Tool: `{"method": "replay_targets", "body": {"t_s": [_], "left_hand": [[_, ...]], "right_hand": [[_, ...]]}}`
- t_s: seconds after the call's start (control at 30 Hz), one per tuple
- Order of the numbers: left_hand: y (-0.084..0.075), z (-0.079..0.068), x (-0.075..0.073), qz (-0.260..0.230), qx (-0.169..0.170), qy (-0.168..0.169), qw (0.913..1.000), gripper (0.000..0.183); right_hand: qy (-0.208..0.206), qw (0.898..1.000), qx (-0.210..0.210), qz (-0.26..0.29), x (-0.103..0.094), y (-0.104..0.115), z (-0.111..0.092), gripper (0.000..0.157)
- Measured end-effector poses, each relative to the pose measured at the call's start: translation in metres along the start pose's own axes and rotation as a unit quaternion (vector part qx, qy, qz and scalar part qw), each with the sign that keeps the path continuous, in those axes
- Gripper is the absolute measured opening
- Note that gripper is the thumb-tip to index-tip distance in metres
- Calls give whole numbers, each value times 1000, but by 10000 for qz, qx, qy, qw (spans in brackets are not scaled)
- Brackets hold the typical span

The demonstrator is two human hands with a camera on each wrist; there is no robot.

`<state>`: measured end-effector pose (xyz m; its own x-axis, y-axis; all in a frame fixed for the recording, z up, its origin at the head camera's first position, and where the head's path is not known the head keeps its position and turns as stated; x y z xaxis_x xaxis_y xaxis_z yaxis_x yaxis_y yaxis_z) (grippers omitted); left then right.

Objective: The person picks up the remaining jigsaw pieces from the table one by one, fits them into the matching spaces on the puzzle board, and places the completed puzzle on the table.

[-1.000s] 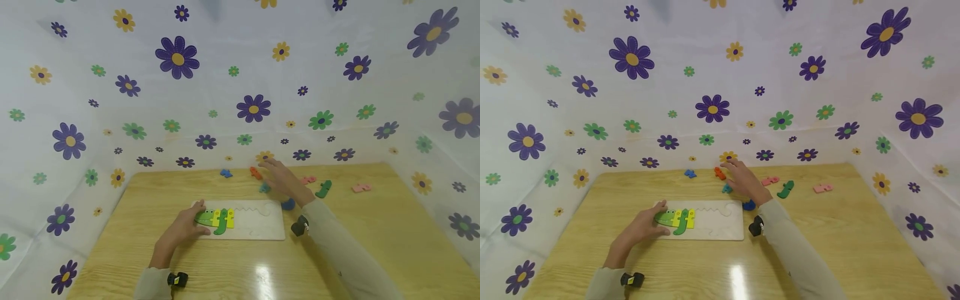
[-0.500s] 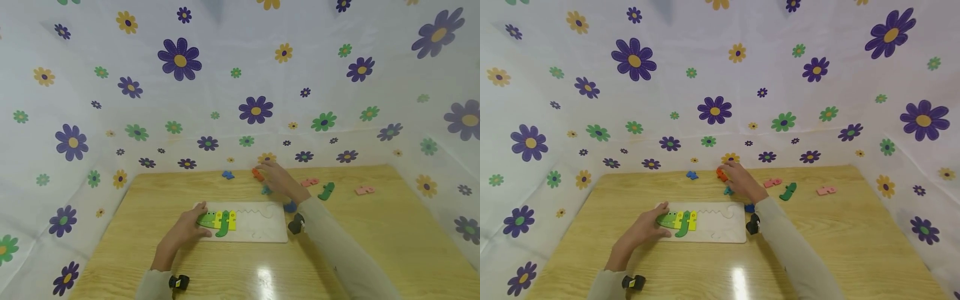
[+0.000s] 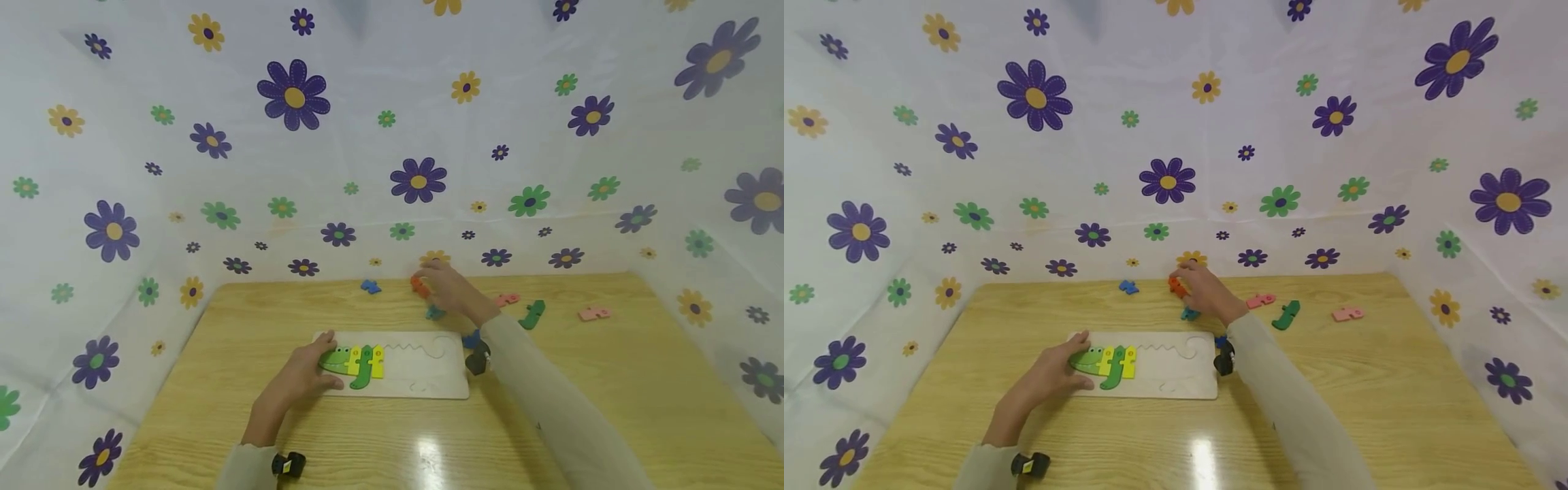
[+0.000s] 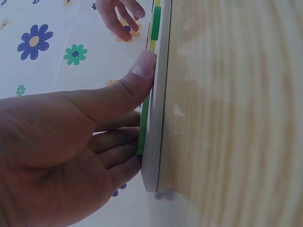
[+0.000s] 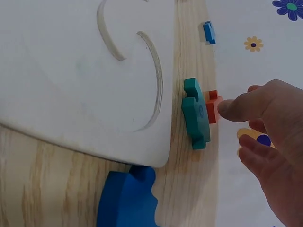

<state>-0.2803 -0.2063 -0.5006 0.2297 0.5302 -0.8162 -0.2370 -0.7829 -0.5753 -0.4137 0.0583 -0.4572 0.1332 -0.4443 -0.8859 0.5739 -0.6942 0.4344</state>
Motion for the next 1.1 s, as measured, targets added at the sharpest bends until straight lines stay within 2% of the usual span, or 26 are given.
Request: {"method": "replay_targets", "body": {"t_s": [0.47, 0.77, 0.97, 1.1], "left_hand": [[2, 0, 2, -29, -42, -18, 10000, 82], [0, 4, -3, 12, -18, -47, 10000, 83], [0, 3, -2, -36, -41, 27, 10000, 82], [1, 2, -1, -37, -56, 33, 10000, 83]], "right_hand": [[522, 9981, 323, 1, 18, -10, 10, 56], [449, 9990, -69, -45, 18, -7, 20, 49], [853, 9957, 356, 20, 25, -12, 22, 46], [932, 9945, 485, 43, 28, -12, 21, 42]]}}
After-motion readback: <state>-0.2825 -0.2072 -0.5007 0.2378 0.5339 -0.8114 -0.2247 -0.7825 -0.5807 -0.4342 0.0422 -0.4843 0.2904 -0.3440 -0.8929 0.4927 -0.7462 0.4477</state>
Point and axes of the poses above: each hand's wrist, its own z-axis towards the middle knuckle, its own x-axis out of the palm, y = z × x, the point moved 8 cm from there along z, towards the middle knuckle, and after that the axes turned 1 degree about z, right-handed, at the moved point
